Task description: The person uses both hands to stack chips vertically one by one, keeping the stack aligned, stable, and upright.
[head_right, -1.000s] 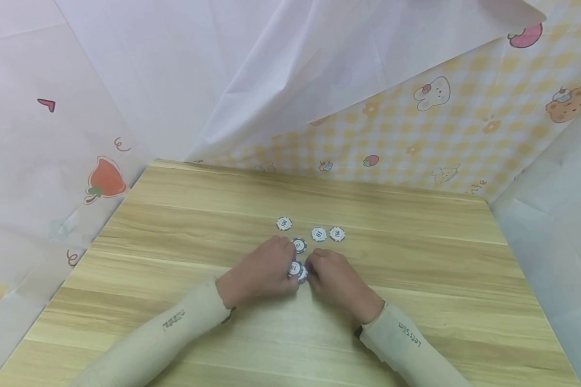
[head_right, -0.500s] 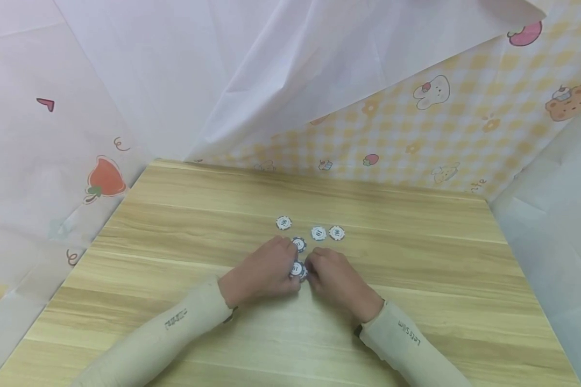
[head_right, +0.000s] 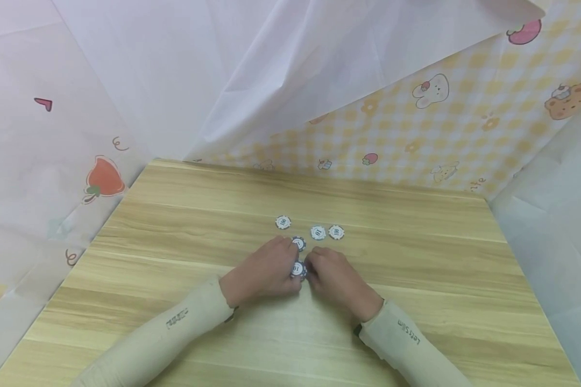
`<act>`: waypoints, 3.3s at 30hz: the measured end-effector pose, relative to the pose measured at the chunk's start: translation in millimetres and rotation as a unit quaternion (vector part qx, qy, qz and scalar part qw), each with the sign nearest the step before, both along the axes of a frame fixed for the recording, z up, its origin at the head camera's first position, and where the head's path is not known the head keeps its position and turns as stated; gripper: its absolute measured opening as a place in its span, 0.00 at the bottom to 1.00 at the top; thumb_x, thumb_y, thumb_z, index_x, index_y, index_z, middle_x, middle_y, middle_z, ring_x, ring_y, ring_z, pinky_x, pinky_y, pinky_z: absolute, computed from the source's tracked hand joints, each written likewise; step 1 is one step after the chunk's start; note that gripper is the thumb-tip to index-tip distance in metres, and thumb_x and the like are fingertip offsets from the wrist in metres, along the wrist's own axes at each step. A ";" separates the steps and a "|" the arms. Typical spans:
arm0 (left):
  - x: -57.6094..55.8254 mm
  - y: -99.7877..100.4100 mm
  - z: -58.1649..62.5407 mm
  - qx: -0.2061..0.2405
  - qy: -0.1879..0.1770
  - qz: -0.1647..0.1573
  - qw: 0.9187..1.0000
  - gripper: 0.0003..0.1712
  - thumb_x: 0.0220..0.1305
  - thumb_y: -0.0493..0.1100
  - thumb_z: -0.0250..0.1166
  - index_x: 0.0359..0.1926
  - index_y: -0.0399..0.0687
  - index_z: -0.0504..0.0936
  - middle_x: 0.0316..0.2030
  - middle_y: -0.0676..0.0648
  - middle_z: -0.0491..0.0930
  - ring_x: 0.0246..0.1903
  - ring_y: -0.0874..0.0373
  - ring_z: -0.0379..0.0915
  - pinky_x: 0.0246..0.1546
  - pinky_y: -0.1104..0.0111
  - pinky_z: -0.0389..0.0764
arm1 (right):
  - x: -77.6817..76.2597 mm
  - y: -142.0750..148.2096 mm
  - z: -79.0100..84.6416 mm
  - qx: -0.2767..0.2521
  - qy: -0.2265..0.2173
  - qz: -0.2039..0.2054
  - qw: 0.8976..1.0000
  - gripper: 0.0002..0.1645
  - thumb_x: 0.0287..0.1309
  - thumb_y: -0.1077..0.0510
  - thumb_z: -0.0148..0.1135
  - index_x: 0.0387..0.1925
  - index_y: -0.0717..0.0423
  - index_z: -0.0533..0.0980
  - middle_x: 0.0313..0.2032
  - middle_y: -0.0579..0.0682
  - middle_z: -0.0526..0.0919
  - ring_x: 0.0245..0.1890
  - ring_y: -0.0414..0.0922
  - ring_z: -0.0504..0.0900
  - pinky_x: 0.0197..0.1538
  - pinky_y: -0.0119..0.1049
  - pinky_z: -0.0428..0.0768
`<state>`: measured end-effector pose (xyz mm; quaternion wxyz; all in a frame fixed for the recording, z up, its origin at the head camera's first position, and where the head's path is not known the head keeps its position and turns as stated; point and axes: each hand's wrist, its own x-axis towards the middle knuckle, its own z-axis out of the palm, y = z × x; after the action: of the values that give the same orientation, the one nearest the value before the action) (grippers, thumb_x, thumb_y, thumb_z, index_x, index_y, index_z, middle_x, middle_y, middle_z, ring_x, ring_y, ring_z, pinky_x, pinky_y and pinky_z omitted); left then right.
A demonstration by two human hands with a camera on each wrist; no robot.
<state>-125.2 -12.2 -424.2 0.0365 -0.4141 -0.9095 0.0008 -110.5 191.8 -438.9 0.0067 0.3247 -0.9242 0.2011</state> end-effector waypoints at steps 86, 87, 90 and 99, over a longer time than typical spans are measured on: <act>7.6 -14.1 -4.1 -0.060 -0.069 0.016 0.996 0.29 0.75 0.60 0.68 0.51 0.34 0.88 0.44 0.43 0.87 0.43 0.54 0.79 0.54 0.63 0.78 | -61.5 55.2 4.7 0.024 -0.017 -0.179 0.983 0.18 0.61 0.57 0.80 0.41 0.70 0.86 0.37 0.56 0.83 0.37 0.52 0.81 0.44 0.53 0.83; 7.7 -14.1 -4.1 -0.061 -0.068 0.016 0.996 0.29 0.75 0.60 0.68 0.51 0.34 0.88 0.44 0.44 0.87 0.43 0.55 0.79 0.54 0.63 0.78 | -62.8 55.3 4.1 0.022 -0.017 -0.178 0.984 0.18 0.61 0.57 0.80 0.42 0.70 0.86 0.37 0.56 0.83 0.37 0.52 0.81 0.45 0.54 0.83; 8.0 -14.1 -3.8 -0.062 -0.066 0.016 0.996 0.30 0.75 0.60 0.68 0.51 0.34 0.88 0.44 0.44 0.87 0.43 0.55 0.79 0.54 0.64 0.78 | -65.8 55.4 3.2 0.017 -0.021 -0.178 0.984 0.20 0.62 0.55 0.80 0.43 0.69 0.86 0.38 0.56 0.83 0.38 0.52 0.82 0.46 0.54 0.83; 7.4 -14.3 -4.5 -0.062 -0.058 0.012 0.996 0.29 0.74 0.60 0.68 0.50 0.35 0.88 0.42 0.44 0.86 0.41 0.55 0.78 0.52 0.64 0.78 | -72.1 57.0 -1.3 0.011 -0.036 -0.181 0.983 0.21 0.60 0.52 0.79 0.42 0.68 0.85 0.38 0.55 0.82 0.37 0.52 0.81 0.46 0.53 0.82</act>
<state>-117.8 -26.6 -428.7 -0.0416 -0.4040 -0.9132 0.0333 -182.6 248.8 -440.3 0.0061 0.1448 -0.9695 0.1978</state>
